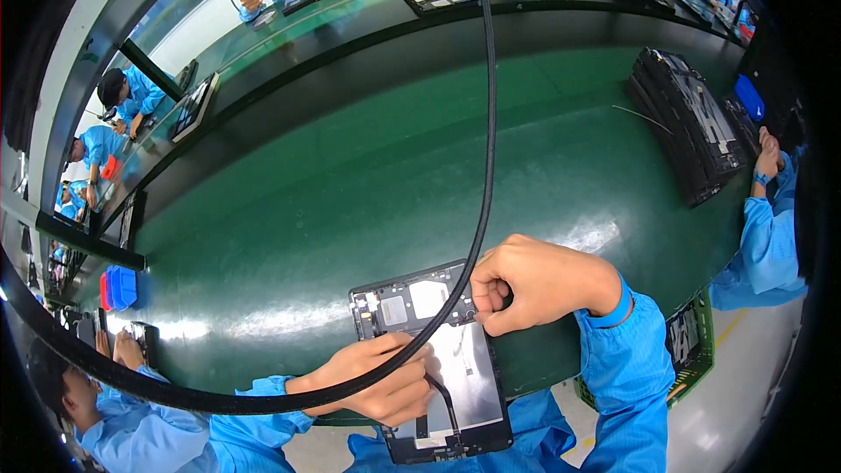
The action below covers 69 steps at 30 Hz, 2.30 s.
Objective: The person assembles tablet devices on a conveyor line by taking each unit, connecting ribbon cables and internal components by hand, and sliding the assembled tablets down the line.
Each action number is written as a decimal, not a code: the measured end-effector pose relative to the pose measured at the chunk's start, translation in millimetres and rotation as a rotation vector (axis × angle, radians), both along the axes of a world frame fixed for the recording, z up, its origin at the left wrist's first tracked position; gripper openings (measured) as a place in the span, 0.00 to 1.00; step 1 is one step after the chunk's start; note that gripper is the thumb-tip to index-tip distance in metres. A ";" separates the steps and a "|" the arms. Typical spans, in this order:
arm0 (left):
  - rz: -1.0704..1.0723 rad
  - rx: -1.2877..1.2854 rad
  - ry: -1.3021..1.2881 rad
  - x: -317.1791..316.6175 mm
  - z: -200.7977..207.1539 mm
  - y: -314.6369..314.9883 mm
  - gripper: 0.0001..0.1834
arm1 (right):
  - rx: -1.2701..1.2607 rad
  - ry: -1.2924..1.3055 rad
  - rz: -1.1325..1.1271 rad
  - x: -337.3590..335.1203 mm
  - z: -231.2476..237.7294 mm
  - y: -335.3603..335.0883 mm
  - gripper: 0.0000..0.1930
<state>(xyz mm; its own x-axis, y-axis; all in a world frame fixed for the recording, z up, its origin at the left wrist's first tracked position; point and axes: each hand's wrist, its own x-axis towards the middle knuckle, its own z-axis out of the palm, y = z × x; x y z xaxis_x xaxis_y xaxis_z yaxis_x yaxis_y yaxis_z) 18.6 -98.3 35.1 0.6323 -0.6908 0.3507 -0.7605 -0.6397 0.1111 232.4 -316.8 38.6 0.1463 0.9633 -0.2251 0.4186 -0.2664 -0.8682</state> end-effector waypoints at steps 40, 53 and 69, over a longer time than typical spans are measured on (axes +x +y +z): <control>0.245 -0.102 0.014 3.0 -18.6 -26.7 0.18 | 0.149 0.039 -0.136 -2.9 4.6 2.6 0.09; 0.228 0.025 -0.096 2.0 -15.3 -25.5 0.18 | 0.221 0.107 -0.156 -3.2 -3.4 5.5 0.07; 0.327 0.033 -0.021 1.1 -7.4 -31.2 0.17 | 0.305 0.092 -0.262 -17.4 -17.8 20.9 0.23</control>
